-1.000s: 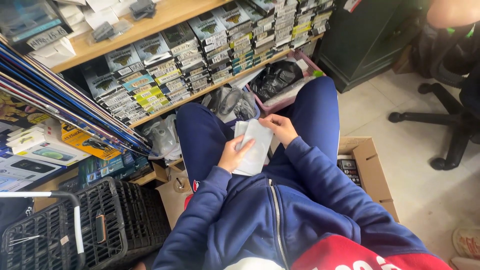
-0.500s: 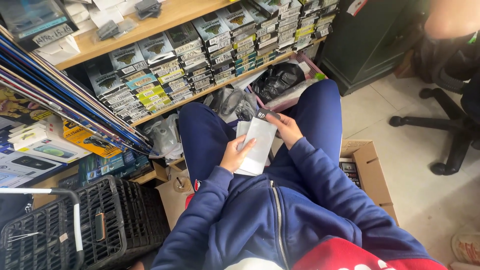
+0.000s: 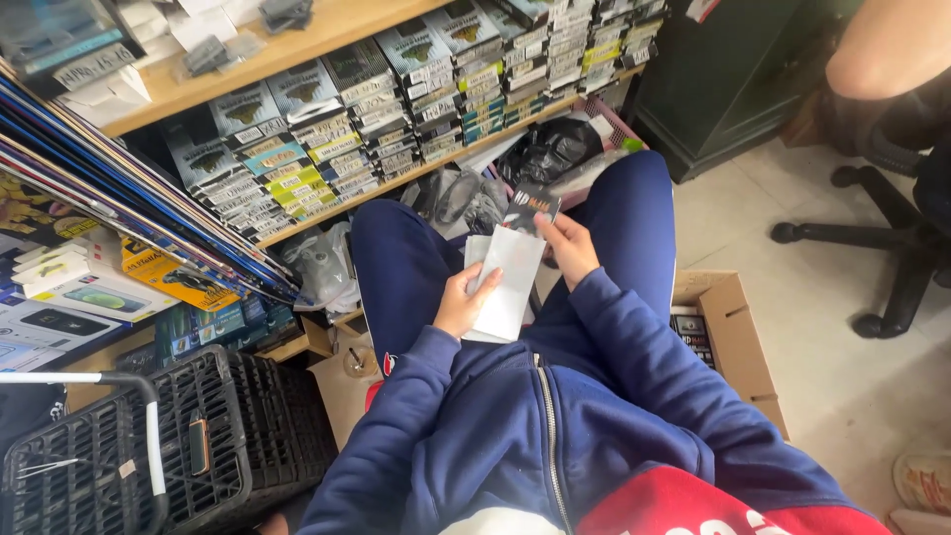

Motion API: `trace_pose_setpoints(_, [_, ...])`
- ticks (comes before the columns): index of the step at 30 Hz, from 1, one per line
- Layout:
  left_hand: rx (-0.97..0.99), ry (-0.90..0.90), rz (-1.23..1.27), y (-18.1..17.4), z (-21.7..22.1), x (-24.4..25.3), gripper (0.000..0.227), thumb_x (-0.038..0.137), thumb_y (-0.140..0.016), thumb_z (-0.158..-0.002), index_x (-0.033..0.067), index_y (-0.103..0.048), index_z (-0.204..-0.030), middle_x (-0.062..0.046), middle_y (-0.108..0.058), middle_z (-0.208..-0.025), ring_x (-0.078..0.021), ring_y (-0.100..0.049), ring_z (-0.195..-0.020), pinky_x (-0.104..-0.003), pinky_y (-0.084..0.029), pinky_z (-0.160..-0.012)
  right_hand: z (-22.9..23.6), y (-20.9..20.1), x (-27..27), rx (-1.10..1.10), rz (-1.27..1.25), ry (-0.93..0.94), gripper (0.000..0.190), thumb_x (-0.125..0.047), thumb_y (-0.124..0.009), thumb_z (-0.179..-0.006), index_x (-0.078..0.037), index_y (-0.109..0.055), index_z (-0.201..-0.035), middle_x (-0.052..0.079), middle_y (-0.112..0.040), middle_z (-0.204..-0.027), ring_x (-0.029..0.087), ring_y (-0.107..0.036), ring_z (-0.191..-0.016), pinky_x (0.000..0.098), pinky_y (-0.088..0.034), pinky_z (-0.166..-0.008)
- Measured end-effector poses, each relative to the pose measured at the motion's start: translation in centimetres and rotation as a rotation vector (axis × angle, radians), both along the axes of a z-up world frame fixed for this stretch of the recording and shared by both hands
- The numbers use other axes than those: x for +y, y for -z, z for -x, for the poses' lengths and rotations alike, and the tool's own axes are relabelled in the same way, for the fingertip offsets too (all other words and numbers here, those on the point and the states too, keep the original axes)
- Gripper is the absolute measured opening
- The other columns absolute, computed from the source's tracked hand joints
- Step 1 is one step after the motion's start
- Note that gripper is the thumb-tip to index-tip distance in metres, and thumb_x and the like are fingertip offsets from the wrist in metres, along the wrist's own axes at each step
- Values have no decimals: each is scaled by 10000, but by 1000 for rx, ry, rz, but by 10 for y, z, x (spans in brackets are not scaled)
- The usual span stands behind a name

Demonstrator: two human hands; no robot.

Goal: The person sits on a stool and handles small white packets and black boxes, placing them into a black plastic crate. They repeatedly pick up items, inspect them, and organize them into the crate.

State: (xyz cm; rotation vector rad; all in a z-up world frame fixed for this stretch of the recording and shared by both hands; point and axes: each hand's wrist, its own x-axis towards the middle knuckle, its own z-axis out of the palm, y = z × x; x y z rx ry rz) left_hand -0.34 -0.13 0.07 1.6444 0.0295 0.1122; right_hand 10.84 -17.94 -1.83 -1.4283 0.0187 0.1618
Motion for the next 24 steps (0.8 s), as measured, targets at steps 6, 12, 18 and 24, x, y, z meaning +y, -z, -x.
trace_pose_setpoints(6, [7, -31, 8, 10, 1, 4, 252, 359, -771, -946, 117, -773, -1019, -8, -732, -867, -85, -608, -856, -306, -537, -862, -6, 15, 6, 27, -31, 15, 274, -307, -739, -1002, -34, -746, -1011, 59, -677, -808, 105, -621, -704, 255, -591, -648])
trace_pose_setpoints(12, [-1, -42, 12, 16, -3, 0, 295, 365, -769, -947, 105, -775, -1086, -22, -745, -907, -89, -626, -881, -325, -554, -860, -1, -10, 1, -25, -66, 59, 260, -288, -744, -995, -38, -731, -925, 81, -688, -763, 103, -622, -624, 248, -568, -593])
trace_pose_setpoints(18, [9, -71, 31, 28, -4, 6, 351, 357, -746, -972, 74, -746, -1179, -65, -744, -1004, -124, -627, -954, -360, -540, -925, -8, -8, -10, 53, -438, 165, 302, -365, -667, -1030, -78, -609, -1102, 40, -615, -822, 116, -572, -634, 249, -562, -655])
trace_pose_setpoints(24, [41, -106, 74, 34, -14, 7, 382, 385, -734, -983, 60, -751, -1184, -83, -738, -1008, -147, -634, -951, -356, -551, -888, -7, 9, 1, -77, -149, 88, 260, -330, -713, -1028, -75, -693, -979, 28, -608, -693, 100, -583, -562, 209, -524, -586])
